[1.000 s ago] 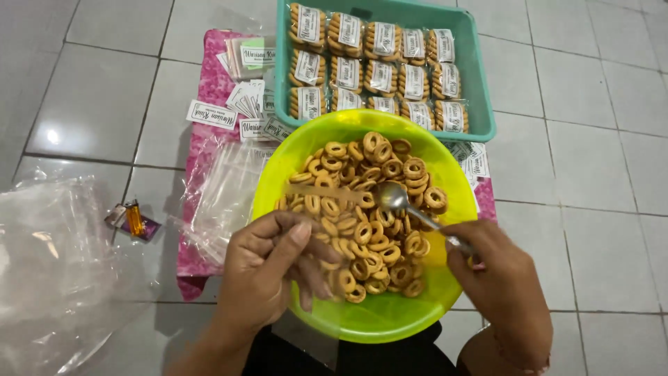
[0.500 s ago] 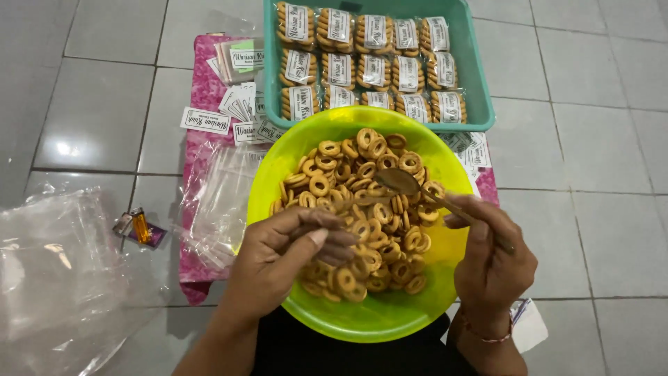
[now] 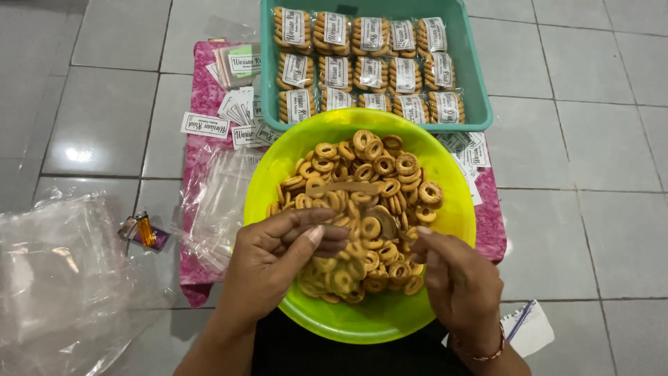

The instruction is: Packing small ring-shaped cookies from a bowl into individual plastic packets using a spoon.

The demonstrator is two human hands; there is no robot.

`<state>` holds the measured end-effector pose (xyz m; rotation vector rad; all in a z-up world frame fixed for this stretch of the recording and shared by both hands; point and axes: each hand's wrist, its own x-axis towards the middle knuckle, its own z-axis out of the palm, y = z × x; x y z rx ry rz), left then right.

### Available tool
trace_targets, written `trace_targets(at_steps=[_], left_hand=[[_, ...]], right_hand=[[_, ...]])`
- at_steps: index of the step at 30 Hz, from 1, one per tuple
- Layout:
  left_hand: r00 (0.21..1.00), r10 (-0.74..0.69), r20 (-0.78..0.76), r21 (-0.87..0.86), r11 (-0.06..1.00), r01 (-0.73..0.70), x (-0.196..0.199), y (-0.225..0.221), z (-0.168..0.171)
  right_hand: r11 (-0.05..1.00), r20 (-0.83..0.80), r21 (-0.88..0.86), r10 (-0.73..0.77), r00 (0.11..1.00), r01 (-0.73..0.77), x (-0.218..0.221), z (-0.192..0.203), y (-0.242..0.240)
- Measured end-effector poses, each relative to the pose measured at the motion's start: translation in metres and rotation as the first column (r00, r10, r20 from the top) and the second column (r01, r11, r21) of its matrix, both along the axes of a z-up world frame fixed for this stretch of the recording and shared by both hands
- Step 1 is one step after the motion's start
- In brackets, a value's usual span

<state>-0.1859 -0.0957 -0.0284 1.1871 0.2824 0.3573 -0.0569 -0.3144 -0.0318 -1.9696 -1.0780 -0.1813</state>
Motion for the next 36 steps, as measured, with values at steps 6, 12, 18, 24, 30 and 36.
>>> trace_targets(at_steps=[6, 12, 18, 24, 30, 36], left_hand=[[0.999, 0.012, -0.053, 0.010, 1.000, -0.011, 0.000, 0.000, -0.001], [0.999, 0.030, -0.019, -0.082, 0.996, -0.031, 0.000, 0.002, -0.005], [0.995, 0.010, -0.095, -0.127, 0.992, -0.022, 0.002, 0.003, -0.005], [0.996, -0.011, -0.086, -0.101, 0.995, 0.003, 0.003, 0.005, -0.008], [0.986, -0.078, -0.149, -0.040, 0.997, 0.073, 0.006, 0.003, 0.000], [0.985, -0.111, -0.132, -0.047, 0.993, 0.106, 0.005, 0.002, -0.002]], right_hand=[[0.970, -0.496, 0.165, -0.077, 0.865, 0.181, 0.021, 0.009, 0.005], [0.957, -0.667, 0.256, 0.071, 0.742, 0.139, 0.047, 0.004, -0.008], [0.889, -0.722, 0.427, 0.227, 0.653, 0.163, 0.060, -0.007, -0.023], [0.784, -0.596, 0.568, 0.185, 0.781, 0.248, 0.056, 0.019, -0.022], [0.680, -0.418, 0.692, 0.103, 0.903, 0.243, 0.049, 0.037, -0.006], [0.766, -0.382, 0.597, 0.012, 0.924, 0.237, 0.030, 0.041, 0.018]])
